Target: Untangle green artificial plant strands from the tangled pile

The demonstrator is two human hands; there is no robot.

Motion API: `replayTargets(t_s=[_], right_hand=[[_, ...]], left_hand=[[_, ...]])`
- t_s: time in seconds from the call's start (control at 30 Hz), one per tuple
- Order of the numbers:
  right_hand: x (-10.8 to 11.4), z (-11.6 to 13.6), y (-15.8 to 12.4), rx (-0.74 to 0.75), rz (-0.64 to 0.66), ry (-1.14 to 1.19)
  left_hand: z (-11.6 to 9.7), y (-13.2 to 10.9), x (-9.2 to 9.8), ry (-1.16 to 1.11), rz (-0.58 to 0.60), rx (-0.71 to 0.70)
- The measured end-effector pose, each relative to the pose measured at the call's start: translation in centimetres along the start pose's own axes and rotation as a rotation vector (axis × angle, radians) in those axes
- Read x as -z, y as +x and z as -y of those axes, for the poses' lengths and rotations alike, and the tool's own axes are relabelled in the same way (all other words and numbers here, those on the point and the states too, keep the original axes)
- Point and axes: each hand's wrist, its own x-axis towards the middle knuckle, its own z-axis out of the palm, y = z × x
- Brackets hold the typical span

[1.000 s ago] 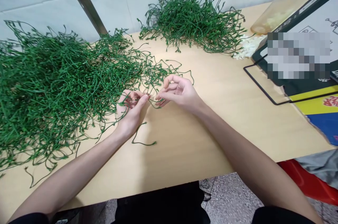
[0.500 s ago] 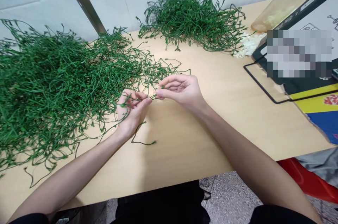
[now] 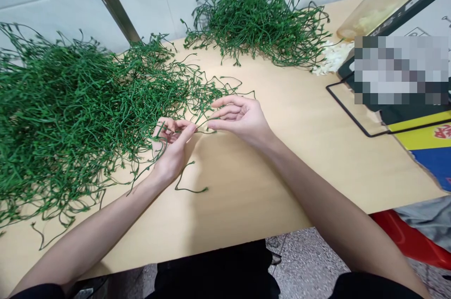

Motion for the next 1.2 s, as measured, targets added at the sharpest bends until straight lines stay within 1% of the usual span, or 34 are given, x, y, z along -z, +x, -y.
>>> replayTargets(t_s=[0.07,0.13,0.27,0.33,0.37,0.47,0.53,0.73,0.87,0.97,1.1,1.2], right_hand=[[0.1,0.0,0.0,-0.034,0.021,-0.023],[0.1,0.0,-0.2,-0.065,0.093,-0.045],[0.0,0.3,-0.5,-0.071,0.316,-0.08],[-0.1,0.4,-0.5,-0.058,0.366,-0.061],[-0.1,0.3,-0.5,-0.054,0.359,-0.044],[0.0,0.1,-0.4,-0.025,0.261,-0.005],[0.0,-0.1,-0.3,0.008,0.219,-0.001],[0.0,0.4,-0.4,0.039,0.294,-0.046],[0.0,0.9,-0.4,0.059,0.301,-0.022],[0.0,1.0,-0.5,0.053,0.315,-0.013],[-0.1,0.9,-0.5,0.053,0.316,0.005],[-0.3,0.7,-0.5,0.077,0.259,-0.013]], left_hand=[[0.3,0.2,0.2,0.019,-0.02,0.002],[0.7,0.3,0.3,-0.019,-0.024,0.014],[1.0,0.3,0.4,-0.192,0.058,0.023],[1.0,0.3,0.4,-0.202,0.105,0.028],[0.9,0.2,0.4,-0.186,0.125,0.037],[0.8,0.1,0.6,-0.093,0.179,0.083],[0.9,0.1,0.7,-0.039,0.208,0.11],[1.1,0.2,0.8,-0.05,0.284,0.169],[1.1,0.3,0.8,-0.1,0.366,0.228],[1.1,0.2,1.0,-0.114,0.398,0.276],[0.9,0.0,1.0,-0.067,0.416,0.237],[0.6,-0.2,0.7,-0.037,0.413,0.214]])
